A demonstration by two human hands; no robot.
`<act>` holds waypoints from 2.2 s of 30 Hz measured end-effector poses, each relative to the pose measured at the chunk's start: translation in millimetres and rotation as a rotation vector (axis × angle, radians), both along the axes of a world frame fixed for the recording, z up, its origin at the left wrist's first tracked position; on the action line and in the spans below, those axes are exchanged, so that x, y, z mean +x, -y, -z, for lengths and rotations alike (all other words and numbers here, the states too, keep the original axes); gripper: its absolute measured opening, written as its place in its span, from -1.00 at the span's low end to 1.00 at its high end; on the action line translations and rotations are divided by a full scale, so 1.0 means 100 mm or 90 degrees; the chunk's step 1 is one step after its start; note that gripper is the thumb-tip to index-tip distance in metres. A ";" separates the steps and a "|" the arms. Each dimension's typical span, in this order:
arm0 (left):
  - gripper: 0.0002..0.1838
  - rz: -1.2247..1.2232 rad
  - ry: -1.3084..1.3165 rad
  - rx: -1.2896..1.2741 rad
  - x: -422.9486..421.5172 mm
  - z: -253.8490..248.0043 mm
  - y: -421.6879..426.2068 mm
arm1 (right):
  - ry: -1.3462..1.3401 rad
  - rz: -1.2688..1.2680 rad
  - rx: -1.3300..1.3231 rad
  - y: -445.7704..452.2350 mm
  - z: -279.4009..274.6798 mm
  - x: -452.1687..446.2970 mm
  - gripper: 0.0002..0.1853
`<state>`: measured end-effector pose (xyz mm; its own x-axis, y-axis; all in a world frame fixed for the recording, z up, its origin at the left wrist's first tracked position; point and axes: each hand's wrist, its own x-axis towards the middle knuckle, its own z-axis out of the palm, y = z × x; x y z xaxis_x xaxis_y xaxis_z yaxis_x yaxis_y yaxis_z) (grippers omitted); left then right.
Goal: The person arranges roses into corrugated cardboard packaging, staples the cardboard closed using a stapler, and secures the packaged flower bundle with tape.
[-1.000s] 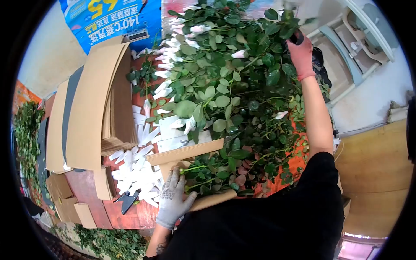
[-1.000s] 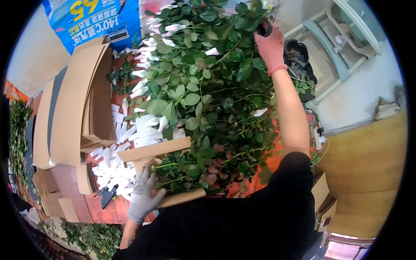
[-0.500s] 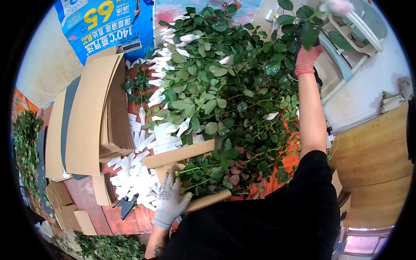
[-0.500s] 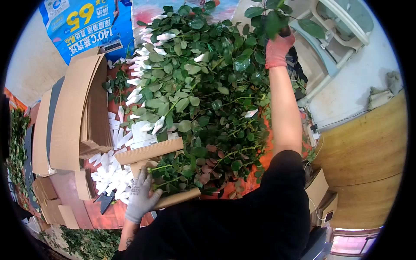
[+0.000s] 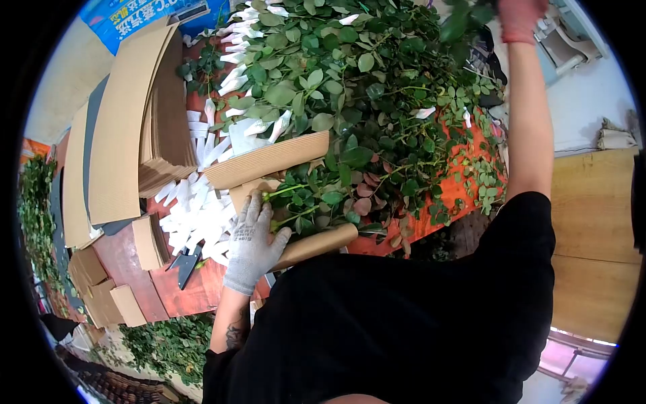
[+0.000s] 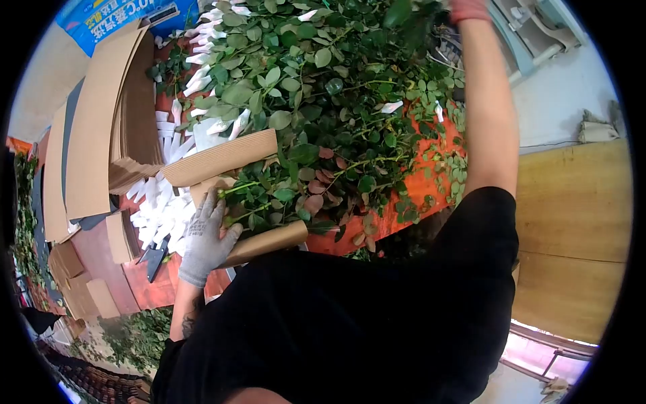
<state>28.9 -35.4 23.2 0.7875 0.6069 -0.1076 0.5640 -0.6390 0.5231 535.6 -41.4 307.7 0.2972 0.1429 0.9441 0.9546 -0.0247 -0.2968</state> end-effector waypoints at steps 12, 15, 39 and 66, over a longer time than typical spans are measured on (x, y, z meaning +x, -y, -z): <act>-0.30 -0.015 0.007 0.046 0.00 -0.04 0.02 | 0.431 -0.051 -0.434 0.61 0.69 -1.58 -0.73; -0.30 -0.014 -0.033 0.047 0.00 0.03 0.02 | 0.525 -0.185 -0.623 0.61 1.44 -2.21 -0.71; -0.50 0.026 0.137 0.150 0.00 0.16 0.02 | 1.735 0.883 -0.046 0.03 2.86 -3.40 -0.88; -0.34 0.019 -0.038 0.046 0.01 0.02 0.02 | -0.037 0.097 -0.236 1.58 0.04 -0.35 -0.70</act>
<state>30.4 -37.2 21.6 0.7988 0.5910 -0.1121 0.5729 -0.6906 0.4415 501.0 -199.2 304.0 0.3920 0.4213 0.8178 0.9140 -0.2795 -0.2942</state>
